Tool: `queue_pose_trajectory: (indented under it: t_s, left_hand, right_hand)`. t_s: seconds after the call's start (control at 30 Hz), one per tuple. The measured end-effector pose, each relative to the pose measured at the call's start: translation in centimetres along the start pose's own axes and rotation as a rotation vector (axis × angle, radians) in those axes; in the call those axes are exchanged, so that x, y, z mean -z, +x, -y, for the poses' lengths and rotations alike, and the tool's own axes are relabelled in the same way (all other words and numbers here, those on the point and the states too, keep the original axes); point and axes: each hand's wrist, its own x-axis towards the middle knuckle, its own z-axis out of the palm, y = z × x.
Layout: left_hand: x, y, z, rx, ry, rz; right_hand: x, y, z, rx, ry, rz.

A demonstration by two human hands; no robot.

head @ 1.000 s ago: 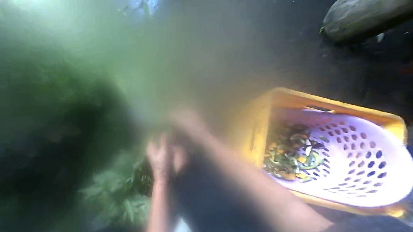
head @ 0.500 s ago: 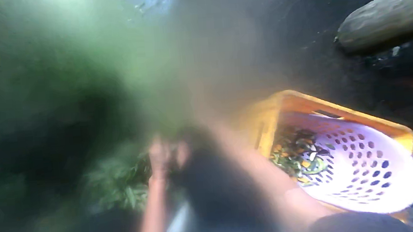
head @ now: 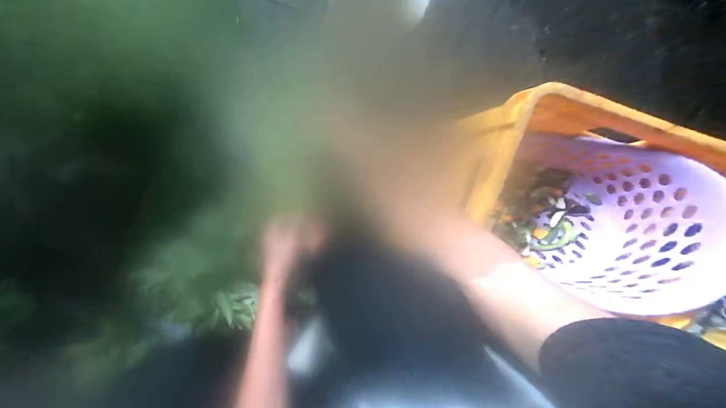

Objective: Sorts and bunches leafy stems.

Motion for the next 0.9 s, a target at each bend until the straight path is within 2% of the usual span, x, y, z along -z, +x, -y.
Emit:
queue_pose_trajectory:
  t_s: [0.03,0.1,0.17,0.27,0.33,0.37,0.43,0.5,0.57,0.67,0.77,0.9]
  left_hand:
    - [0.0,0.0,0.3,0.024,-0.042,-0.005]
    - [-0.2,-0.1,0.2,0.050,-0.070,-0.042]
    - [-0.5,-0.2,-0.4,0.048,-0.056,-0.066]
    - [-0.6,0.2,-1.7,0.030,-0.073,-0.037]
    - [-0.5,0.6,-2.1,0.021,-0.144,0.008]
    - [-0.4,0.8,-2.0,0.027,-0.217,0.039]
    - [-0.4,1.2,-2.0,0.054,-0.419,0.138]
    - [-0.5,1.6,-2.0,0.088,-0.684,0.272]
    - [0.0,1.8,-1.2,0.140,-0.962,0.405]
    - [1.1,2.0,0.4,0.192,-1.294,0.503]
    - [1.6,2.1,1.1,0.151,-1.388,0.543]
    - [1.6,1.8,1.5,0.084,-1.390,0.502]
  right_hand:
    - [-0.4,0.3,-0.5,0.015,-0.003,0.009]
    - [-1.5,3.5,-4.0,0.199,0.048,-0.033]
    - [-1.6,3.4,-4.7,0.299,0.123,-0.080]
    - [-1.0,-2.7,-2.1,0.277,0.250,-0.260]
    - [-0.7,-2.3,-4.0,0.220,0.344,-0.304]
    - [-0.8,-1.4,-6.0,0.161,0.408,-0.236]
    - [-1.0,-0.6,-8.4,-0.021,0.566,0.073]
    - [-1.9,-0.6,-9.0,-0.106,0.698,0.326]
    - [-3.5,-1.0,-8.8,-0.105,0.681,0.370]
    - [-4.8,-1.8,-8.0,-0.156,0.369,0.307]
    - [-5.0,-2.4,-9.9,-0.269,0.311,0.250]
    - [-4.6,-2.0,-11.2,-0.145,0.368,0.250]
